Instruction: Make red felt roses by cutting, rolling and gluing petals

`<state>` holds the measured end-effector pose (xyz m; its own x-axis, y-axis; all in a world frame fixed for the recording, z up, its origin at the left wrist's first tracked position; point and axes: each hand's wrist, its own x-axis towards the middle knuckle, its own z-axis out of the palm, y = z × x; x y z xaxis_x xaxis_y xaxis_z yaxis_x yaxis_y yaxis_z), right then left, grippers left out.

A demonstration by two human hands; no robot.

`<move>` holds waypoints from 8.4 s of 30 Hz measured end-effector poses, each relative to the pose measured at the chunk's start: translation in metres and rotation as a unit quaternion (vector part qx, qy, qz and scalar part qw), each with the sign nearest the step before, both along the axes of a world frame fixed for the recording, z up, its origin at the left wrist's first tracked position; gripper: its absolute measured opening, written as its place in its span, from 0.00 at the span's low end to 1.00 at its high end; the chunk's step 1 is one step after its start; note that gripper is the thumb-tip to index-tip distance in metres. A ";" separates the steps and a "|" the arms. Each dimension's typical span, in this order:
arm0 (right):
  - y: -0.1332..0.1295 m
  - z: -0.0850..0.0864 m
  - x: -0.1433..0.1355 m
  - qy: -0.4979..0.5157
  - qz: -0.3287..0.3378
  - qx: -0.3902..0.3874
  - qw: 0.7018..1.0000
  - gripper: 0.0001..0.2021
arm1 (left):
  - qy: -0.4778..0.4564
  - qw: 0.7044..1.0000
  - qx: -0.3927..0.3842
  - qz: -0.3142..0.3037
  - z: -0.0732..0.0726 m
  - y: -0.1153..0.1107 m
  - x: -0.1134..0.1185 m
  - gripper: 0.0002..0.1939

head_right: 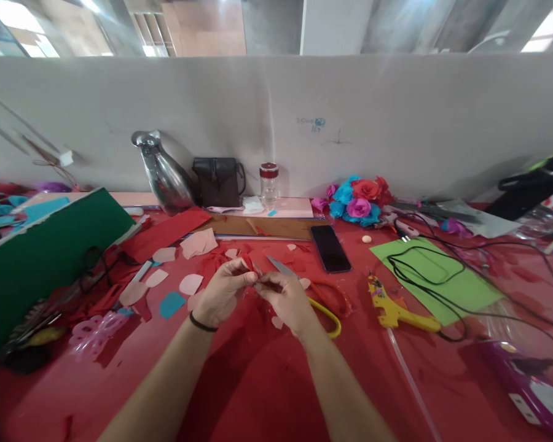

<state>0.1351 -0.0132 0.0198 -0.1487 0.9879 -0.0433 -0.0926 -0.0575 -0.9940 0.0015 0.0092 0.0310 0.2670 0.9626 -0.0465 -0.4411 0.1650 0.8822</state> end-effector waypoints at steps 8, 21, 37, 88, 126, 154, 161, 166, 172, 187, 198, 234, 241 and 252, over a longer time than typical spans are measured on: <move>0.001 -0.006 -0.001 -0.015 -0.001 0.015 1.000 0.13 | 0.003 1.000 -0.006 0.014 -0.001 -0.001 0.000 0.14; 0.004 -0.013 0.002 -0.022 -0.001 0.036 0.999 0.12 | 0.010 1.000 0.000 0.026 0.000 -0.002 0.002 0.13; 0.001 -0.012 -0.005 0.020 -0.019 0.031 0.999 0.14 | 0.026 0.999 -0.001 0.032 0.002 -0.003 0.005 0.15; -0.004 -0.015 -0.007 -0.130 -0.119 0.192 0.965 0.09 | 0.004 0.997 0.063 0.047 -0.005 0.000 0.003 0.10; -0.001 -0.018 -0.009 -0.202 -0.071 0.118 0.970 0.06 | -0.071 0.985 -0.146 0.056 -0.012 0.010 -0.007 0.13; 0.001 -0.028 -0.007 -0.197 -0.005 0.075 0.977 0.09 | -0.013 0.987 -0.077 0.140 -0.014 0.016 -0.010 0.17; -0.001 -0.023 -0.009 -0.201 -0.019 0.052 0.978 0.09 | -0.013 0.983 -0.057 0.172 -0.020 0.015 -0.003 0.16; 0.000 -0.021 -0.009 -0.225 -0.075 0.083 0.968 0.07 | -0.017 0.988 -0.081 0.127 -0.014 0.012 -0.002 0.16; 0.002 -0.016 -0.006 -0.269 -0.086 0.103 0.954 0.09 | 0.042 0.991 -0.004 0.130 -0.006 0.005 0.003 0.10; 0.002 -0.016 -0.001 -0.437 -0.124 0.154 0.877 0.08 | -0.021 0.990 0.040 0.135 -0.009 0.007 0.004 0.12; 0.001 -0.017 0.004 -0.554 -0.052 0.118 0.822 0.05 | -0.090 0.971 0.036 0.219 -0.011 0.030 -0.028 0.08; 0.008 -0.014 0.007 -0.007 -0.088 -0.098 0.991 0.17 | 0.130 0.984 -0.089 0.087 -0.009 0.012 -0.006 0.17; 0.007 -0.006 0.005 0.003 -0.091 -0.107 0.990 0.15 | 0.121 0.984 -0.098 0.081 -0.011 0.014 -0.007 0.15; 0.005 -0.005 0.005 -0.018 -0.094 -0.102 0.990 0.13 | 0.100 0.990 -0.085 0.055 -0.006 0.012 -0.006 0.15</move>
<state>0.1403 -0.0078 0.0149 0.0431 0.9683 -0.2460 -0.0862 -0.2417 -0.9665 -0.0043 0.0209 0.0250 0.1295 0.9594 -0.2506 -0.2848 0.2781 0.9174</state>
